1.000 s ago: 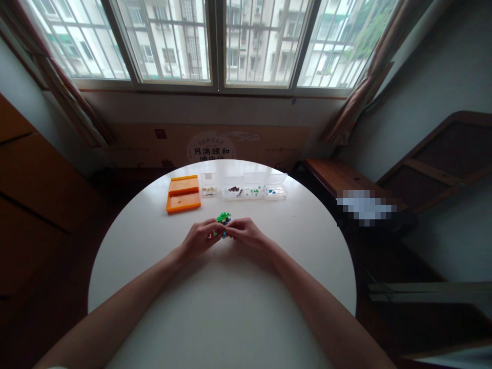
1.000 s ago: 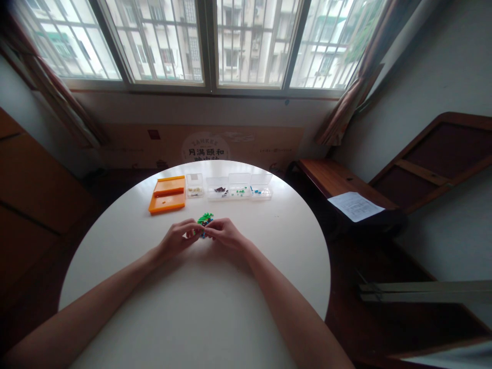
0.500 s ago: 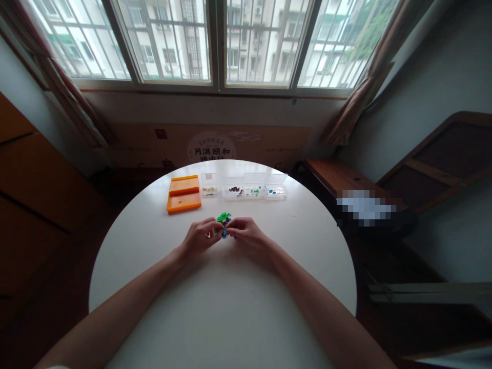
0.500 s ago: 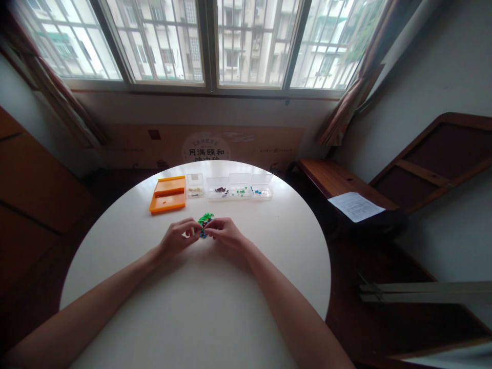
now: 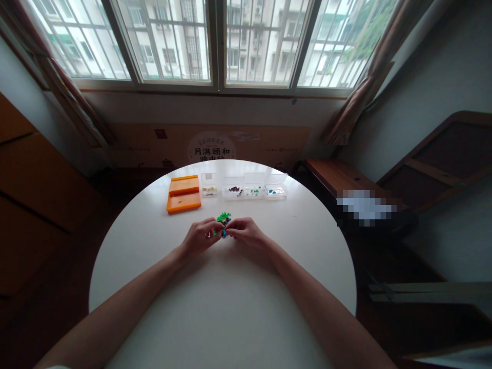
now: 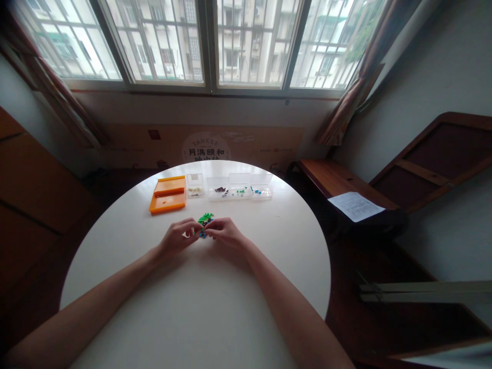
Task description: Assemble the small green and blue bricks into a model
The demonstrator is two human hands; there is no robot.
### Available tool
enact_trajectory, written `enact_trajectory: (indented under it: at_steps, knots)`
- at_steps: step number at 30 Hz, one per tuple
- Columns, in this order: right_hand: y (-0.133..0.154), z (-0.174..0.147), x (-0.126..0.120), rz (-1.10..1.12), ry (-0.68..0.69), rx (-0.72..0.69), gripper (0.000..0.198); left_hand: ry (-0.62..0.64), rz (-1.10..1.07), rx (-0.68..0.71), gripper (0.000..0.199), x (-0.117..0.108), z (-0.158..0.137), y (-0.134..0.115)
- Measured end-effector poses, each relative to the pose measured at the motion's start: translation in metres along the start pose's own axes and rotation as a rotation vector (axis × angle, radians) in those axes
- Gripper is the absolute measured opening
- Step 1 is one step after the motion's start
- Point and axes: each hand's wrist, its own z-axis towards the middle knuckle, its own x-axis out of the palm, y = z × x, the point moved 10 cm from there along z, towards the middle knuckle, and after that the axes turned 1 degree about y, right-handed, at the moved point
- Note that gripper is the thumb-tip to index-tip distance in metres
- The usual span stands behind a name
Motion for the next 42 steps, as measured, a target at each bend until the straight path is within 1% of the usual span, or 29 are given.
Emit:
enact_trajectory:
  at_steps: [8, 16, 27, 42]
  knots:
    - [0.0004, -0.0004, 0.0007, -0.002, -0.001, -0.001, 0.032, 0.029, -0.021, -0.002, 0.013, 0.0032, -0.0003, 0.0011]
    - [0.0, 0.0001, 0.0012, -0.003, 0.008, -0.002, 0.032, 0.03, -0.03, 0.004, 0.015, 0.0038, -0.0006, 0.0009]
    - [0.0036, -0.0009, 0.0025, -0.001, 0.019, -0.022, 0.03, 0.012, -0.026, 0.0, 0.015, 0.0024, -0.0007, 0.001]
    - [0.0024, -0.0006, 0.0024, 0.0, 0.016, -0.009, 0.029, 0.006, 0.023, -0.023, 0.012, 0.0011, -0.0001, 0.0024]
